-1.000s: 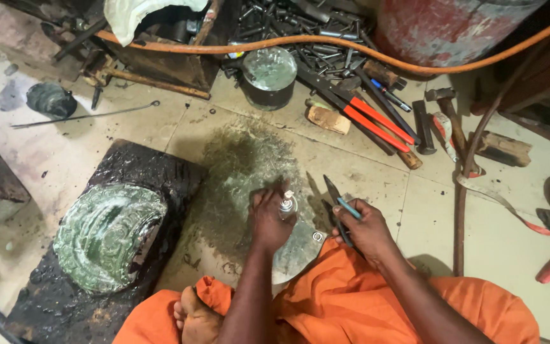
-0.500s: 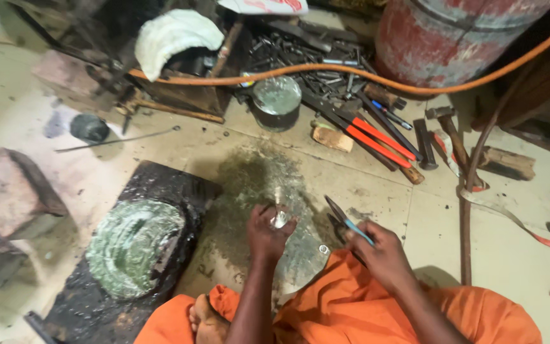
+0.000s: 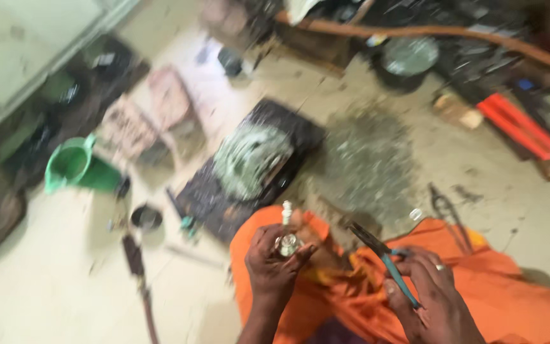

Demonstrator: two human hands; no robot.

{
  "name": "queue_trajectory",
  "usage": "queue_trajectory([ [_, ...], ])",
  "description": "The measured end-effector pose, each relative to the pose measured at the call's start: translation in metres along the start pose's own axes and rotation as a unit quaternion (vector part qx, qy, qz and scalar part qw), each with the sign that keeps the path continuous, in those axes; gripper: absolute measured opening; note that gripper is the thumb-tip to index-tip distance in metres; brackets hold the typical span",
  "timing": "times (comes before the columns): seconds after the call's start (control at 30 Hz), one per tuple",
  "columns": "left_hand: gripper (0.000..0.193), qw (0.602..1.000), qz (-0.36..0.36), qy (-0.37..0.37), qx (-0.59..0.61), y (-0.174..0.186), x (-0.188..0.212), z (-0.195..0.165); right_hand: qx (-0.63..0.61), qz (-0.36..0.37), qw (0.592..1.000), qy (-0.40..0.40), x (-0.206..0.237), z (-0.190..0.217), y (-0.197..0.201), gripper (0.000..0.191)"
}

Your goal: The person sits on the workshop floor and uses pliers to trim and shape a small metal lamp-like object, cutting away excess material and repositioning the piece by hand between cuts. They then switch to blue-handled pliers to continue working the piece.

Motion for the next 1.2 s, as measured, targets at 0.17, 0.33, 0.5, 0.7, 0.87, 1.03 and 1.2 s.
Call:
queue_trajectory([
  [0.17, 0.034, 0.999, 0.003, -0.037, -0.016, 0.010, 0.048, 0.033, 0.076, 0.071, 0.985, 0.135, -0.006, 0.036, -0.023, 0.027],
  [0.33, 0.045, 0.997, -0.009, -0.071, 0.028, 0.000, 0.068, 0.045, 0.153, 0.137, 0.971, 0.124, 0.006, 0.046, -0.027, 0.030],
  [0.5, 0.044, 0.995, -0.006, -0.092, 0.032, 0.003, 0.066, 0.047, 0.180, 0.154, 0.960, 0.146, 0.009, 0.040, -0.027, 0.036],
  [0.7, 0.036, 0.995, 0.025, -0.073, 0.070, 0.005, 0.066, 0.049, 0.153, 0.187, 0.959, 0.149, 0.009, 0.042, -0.028, 0.049],
  [0.87, 0.033, 0.995, 0.020, -0.065, 0.078, -0.001, 0.065, 0.050, 0.154, 0.242, 0.949, 0.131, 0.008, 0.041, -0.030, 0.058],
  [1.03, 0.033, 0.990, -0.026, -0.133, -0.029, -0.011, 0.074, 0.043, 0.156, 0.204, 0.954, 0.154, 0.021, 0.029, -0.037, 0.075],
  [1.2, 0.036, 0.988, -0.029, -0.148, -0.029, -0.013, 0.076, 0.044, 0.147, 0.199, 0.957, 0.149, 0.029, 0.021, -0.045, 0.074],
])
Point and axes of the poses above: each hand's wrist, its own x-axis away from the middle knuckle, its own y-axis out of the back of the hand, z = x × y, the point moved 1 cm from there along -x, towards the middle knuckle
